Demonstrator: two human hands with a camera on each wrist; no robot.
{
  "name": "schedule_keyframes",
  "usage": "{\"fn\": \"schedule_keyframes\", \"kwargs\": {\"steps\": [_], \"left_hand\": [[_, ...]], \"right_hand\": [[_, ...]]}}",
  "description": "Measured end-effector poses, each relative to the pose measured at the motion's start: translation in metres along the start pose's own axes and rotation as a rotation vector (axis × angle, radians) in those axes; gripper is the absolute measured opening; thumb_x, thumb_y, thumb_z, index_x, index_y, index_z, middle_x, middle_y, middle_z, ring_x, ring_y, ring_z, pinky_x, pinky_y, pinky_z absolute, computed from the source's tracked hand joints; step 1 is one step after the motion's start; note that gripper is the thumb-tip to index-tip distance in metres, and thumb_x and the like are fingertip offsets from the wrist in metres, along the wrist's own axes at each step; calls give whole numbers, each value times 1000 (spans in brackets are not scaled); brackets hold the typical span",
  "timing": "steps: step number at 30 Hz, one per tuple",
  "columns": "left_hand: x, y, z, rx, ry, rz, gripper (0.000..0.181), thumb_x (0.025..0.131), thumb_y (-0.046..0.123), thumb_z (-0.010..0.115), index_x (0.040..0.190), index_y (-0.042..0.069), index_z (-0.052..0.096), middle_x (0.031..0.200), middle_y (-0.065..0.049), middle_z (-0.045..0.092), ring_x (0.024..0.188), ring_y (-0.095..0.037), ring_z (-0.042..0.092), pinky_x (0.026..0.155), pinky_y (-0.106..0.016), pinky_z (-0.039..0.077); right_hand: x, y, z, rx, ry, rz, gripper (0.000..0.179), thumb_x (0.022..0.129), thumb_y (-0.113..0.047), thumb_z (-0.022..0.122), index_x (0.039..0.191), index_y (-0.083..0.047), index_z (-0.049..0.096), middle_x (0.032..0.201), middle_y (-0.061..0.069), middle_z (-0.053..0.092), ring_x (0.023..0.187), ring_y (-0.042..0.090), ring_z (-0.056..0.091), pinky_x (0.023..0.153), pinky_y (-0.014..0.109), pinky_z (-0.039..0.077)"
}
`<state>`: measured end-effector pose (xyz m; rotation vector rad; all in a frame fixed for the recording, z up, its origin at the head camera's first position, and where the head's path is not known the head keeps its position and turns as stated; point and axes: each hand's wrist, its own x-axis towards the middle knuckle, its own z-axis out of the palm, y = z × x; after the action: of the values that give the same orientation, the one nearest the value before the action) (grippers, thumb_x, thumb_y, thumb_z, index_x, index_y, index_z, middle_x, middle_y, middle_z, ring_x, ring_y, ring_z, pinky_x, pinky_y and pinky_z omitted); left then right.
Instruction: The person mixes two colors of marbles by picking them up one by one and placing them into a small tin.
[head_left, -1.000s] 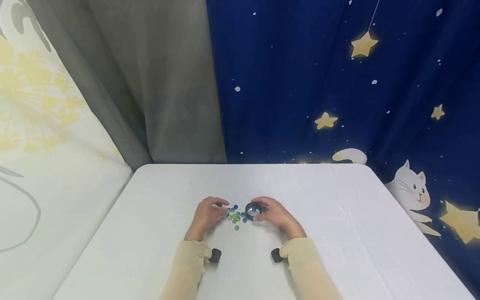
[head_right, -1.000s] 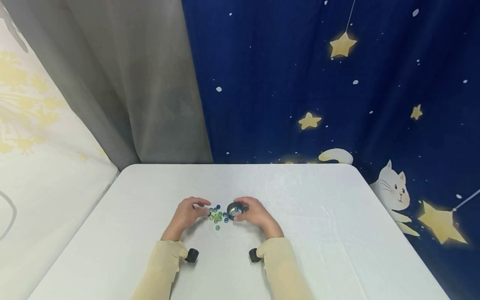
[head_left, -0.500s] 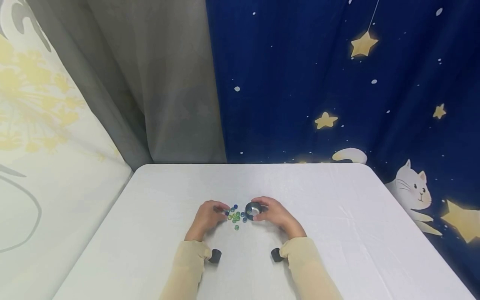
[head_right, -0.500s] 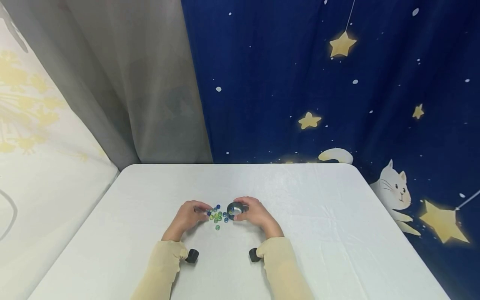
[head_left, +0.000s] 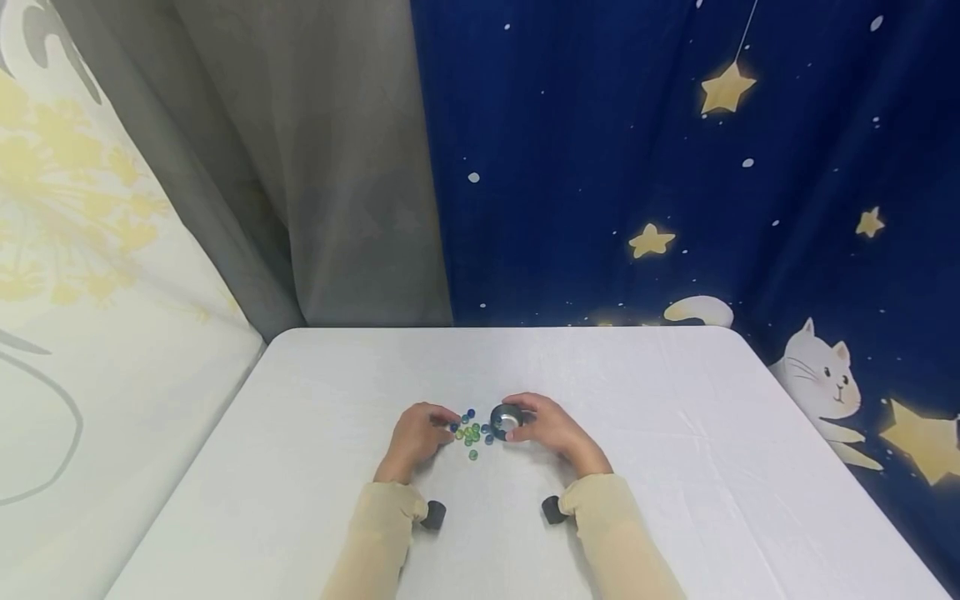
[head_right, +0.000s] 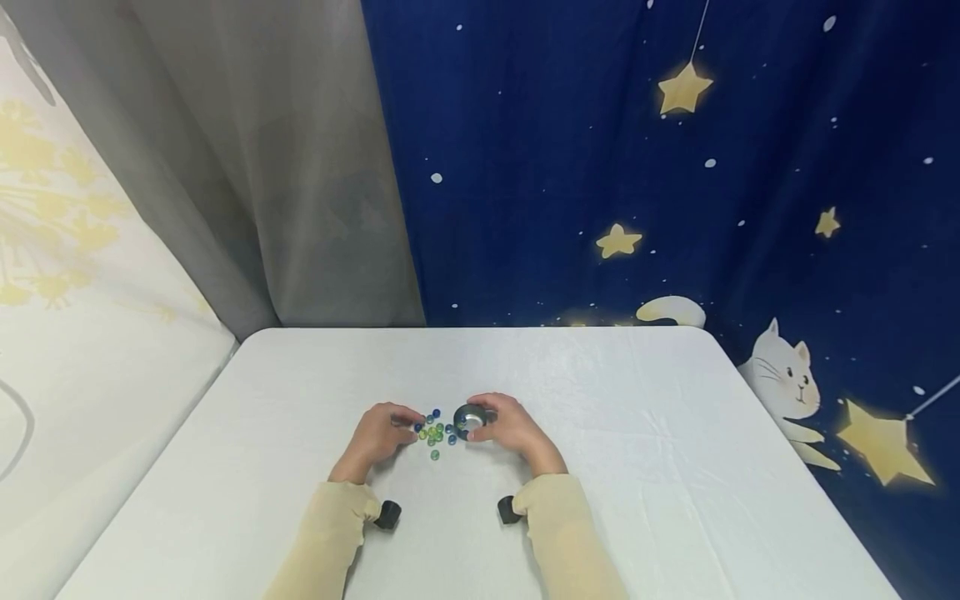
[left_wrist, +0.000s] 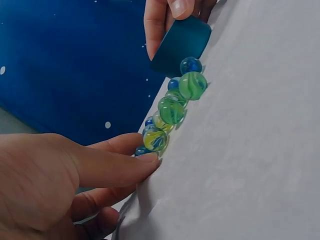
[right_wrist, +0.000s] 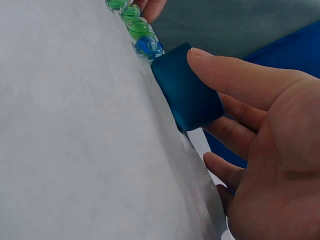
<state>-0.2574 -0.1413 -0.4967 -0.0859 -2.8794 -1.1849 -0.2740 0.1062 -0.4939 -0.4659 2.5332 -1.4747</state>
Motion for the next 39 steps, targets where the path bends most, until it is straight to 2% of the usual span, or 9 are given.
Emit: {"fn": "schedule_keyframes", "kwargs": {"steps": [7, 15, 23, 30, 36, 39], "left_hand": [[0, -2, 3, 1, 41, 0, 17, 76, 8, 77, 88, 20, 76, 99, -3, 67, 102, -28, 60, 96, -49, 41], [-2, -1, 0, -35, 25, 1, 17, 78, 7, 76, 90, 19, 75, 101, -4, 69, 103, -28, 61, 96, -50, 41], [1, -4, -5, -84, 13, 23, 17, 78, 8, 76, 90, 20, 75, 92, 3, 69, 101, -25, 61, 98, -50, 40], [0, -3, -7, -137, 6, 80, 18, 77, 5, 75, 91, 17, 76, 83, 4, 69, 81, -16, 62, 85, -44, 46], [1, 2, -5, -175, 10, 78, 14, 80, 9, 77, 93, 14, 75, 83, 4, 69, 77, -12, 62, 79, -38, 48], [2, 5, -3, -189, 6, 45, 12, 82, 13, 77, 93, 14, 74, 83, 4, 69, 76, -12, 62, 76, -36, 49]], "right_hand": [[1, -1, 0, -14, 7, 16, 54, 73, -10, 81, 124, -14, 64, 130, 6, 60, 130, 34, 45, 107, 56, 28], [-1, -1, 1, -4, 6, 17, 55, 73, -10, 81, 124, -14, 64, 130, 7, 60, 130, 35, 45, 107, 57, 27], [0, -1, 1, -8, 5, 9, 55, 73, -11, 82, 125, -15, 64, 130, 7, 60, 130, 35, 44, 107, 57, 27], [-2, 0, 2, -4, -1, 5, 55, 73, -13, 82, 125, -15, 64, 130, 7, 60, 131, 36, 43, 106, 58, 26], [-2, 1, 2, -7, 3, 6, 55, 73, -13, 82, 125, -14, 63, 130, 7, 60, 130, 36, 44, 106, 58, 27], [-2, 0, 1, -8, 6, 1, 56, 73, -13, 82, 125, -13, 63, 130, 7, 60, 130, 36, 45, 106, 58, 27]]}}
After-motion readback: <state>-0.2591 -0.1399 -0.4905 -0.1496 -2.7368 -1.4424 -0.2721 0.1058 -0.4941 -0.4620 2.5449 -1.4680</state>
